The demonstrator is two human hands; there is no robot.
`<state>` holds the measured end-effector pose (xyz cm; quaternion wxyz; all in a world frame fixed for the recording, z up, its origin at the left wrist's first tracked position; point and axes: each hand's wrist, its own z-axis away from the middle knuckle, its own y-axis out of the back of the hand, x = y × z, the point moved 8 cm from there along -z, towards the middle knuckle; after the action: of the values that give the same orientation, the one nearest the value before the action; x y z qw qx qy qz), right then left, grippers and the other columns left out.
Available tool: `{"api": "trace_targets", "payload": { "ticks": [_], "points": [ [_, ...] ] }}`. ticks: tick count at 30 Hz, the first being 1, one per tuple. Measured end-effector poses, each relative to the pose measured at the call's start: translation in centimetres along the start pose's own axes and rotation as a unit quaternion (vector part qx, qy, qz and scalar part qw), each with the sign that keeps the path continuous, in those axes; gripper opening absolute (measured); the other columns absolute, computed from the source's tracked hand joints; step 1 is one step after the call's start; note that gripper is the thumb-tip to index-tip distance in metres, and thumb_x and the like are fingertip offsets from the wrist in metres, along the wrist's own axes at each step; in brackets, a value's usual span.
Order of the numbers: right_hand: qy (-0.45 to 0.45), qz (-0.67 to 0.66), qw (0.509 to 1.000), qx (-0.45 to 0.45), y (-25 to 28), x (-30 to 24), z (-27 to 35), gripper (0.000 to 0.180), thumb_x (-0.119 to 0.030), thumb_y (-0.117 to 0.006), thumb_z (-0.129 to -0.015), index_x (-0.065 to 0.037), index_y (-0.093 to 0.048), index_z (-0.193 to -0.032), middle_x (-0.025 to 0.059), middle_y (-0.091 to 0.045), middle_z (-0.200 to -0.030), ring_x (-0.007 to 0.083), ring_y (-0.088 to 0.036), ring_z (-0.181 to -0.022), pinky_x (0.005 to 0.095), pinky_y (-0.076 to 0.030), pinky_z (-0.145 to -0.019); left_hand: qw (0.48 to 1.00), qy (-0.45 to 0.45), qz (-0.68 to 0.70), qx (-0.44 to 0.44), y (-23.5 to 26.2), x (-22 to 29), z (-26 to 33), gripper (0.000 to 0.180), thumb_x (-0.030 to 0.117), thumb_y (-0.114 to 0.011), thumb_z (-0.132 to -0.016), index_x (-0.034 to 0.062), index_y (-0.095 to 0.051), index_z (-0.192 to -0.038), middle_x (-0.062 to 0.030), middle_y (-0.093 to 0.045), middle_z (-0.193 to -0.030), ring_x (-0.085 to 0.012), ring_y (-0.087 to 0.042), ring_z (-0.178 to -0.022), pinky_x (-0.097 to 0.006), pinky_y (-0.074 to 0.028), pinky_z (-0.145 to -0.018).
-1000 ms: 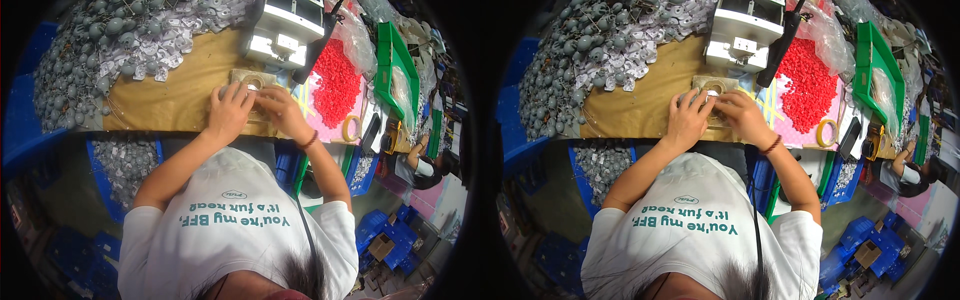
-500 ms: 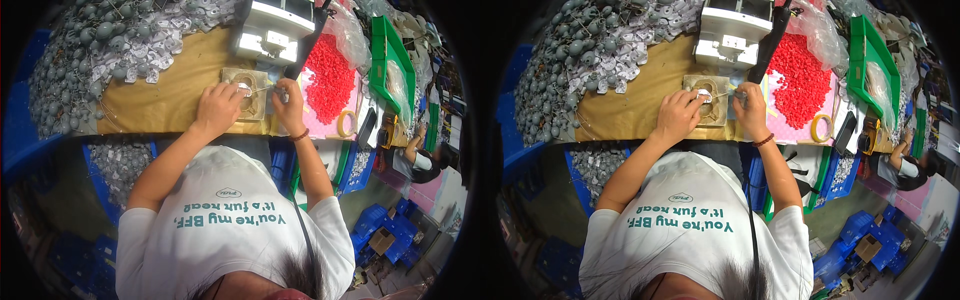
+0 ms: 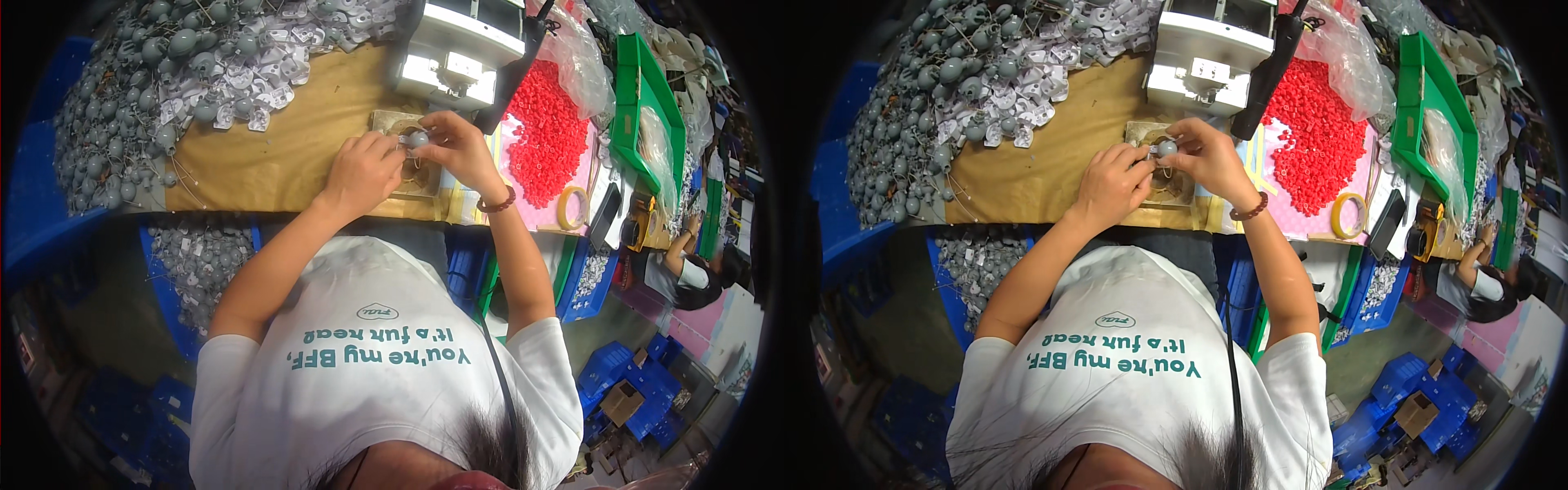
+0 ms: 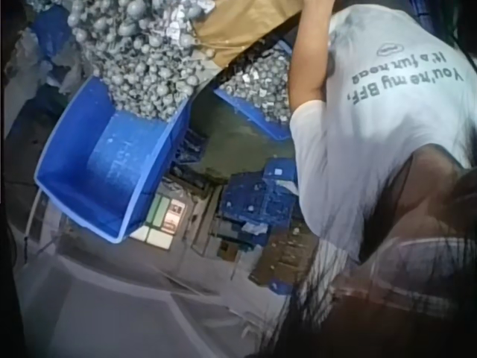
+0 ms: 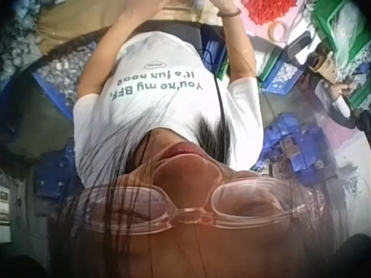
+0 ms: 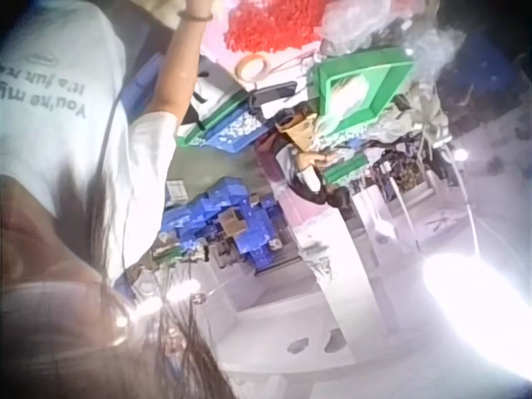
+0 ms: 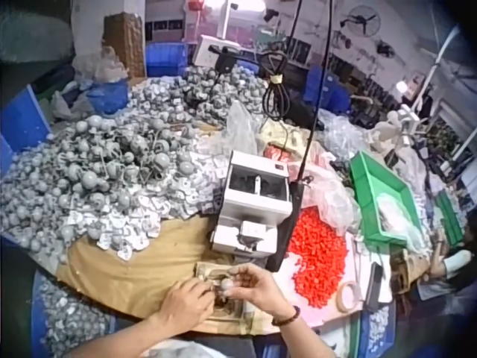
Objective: Placing small grey toy components into plastic bags and using a suspended power tool to process or secure them.
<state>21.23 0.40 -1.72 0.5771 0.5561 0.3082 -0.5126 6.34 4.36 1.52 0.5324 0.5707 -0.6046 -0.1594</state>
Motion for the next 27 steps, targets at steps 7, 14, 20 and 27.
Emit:
{"api": "trace_targets", "payload": {
  "ticks": [7,14,20,27],
  "points": [
    [0.106,0.2,0.971,0.076,-0.4,-2.3,0.1,0.041,-0.014,-0.08,-0.076,-0.005,-0.063,-0.113,0.0095,-0.063,-0.097,0.024,-0.062,-0.077,0.0354,-0.051,-0.07,1.0,0.011,0.009,0.01,-0.1,-0.1,-0.1,0.021,0.01,-0.07,-0.076,0.007,-0.068,-0.097,-0.0083,-0.066,-0.106,-0.0282,-0.061,-0.099,-0.041,-0.049,-0.083],
    [0.073,0.184,0.973,0.12,-0.3,-2.4,0.7,0.044,-0.014,-0.079,-0.077,-0.009,-0.061,-0.117,0.0103,-0.061,-0.098,0.0274,-0.061,-0.08,0.0386,-0.05,-0.07,0.996,0.093,0.008,-0.002,-0.6,-0.3,-1.8,0.04,0.012,-0.071,-0.077,0.0113,-0.061,-0.116,-0.006,-0.06,-0.1,-0.0281,-0.057,-0.101,-0.042,-0.046,-0.086],
    [0.274,0.204,0.869,0.358,6.4,-4.7,2.6,0.035,-0.004,-0.067,-0.086,-0.001,-0.057,-0.12,0.0135,-0.061,-0.104,0.0245,-0.058,-0.086,0.0349,-0.048,-0.075,0.997,0.072,-0.016,-0.019,-0.8,-0.2,-2.1,0.038,0.014,-0.072,-0.077,0.012,-0.063,-0.114,-0.005,-0.06,-0.098,-0.0263,-0.057,-0.099,-0.041,-0.046,-0.084],
    [0.042,-0.077,0.943,0.322,13.0,3.2,-3.5,0.036,-0.019,-0.065,-0.094,0.002,-0.056,-0.121,0.0061,-0.066,-0.101,0.0111,-0.06,-0.088,0.0271,-0.049,-0.078,0.998,0.069,-0.013,-0.008,-1.3,-0.3,-2.3,0.034,0.013,-0.072,-0.076,0.0102,-0.064,-0.109,-0.0058,-0.06,-0.095,-0.0265,-0.057,-0.095,-0.04,-0.049,-0.08]
  ]
}}
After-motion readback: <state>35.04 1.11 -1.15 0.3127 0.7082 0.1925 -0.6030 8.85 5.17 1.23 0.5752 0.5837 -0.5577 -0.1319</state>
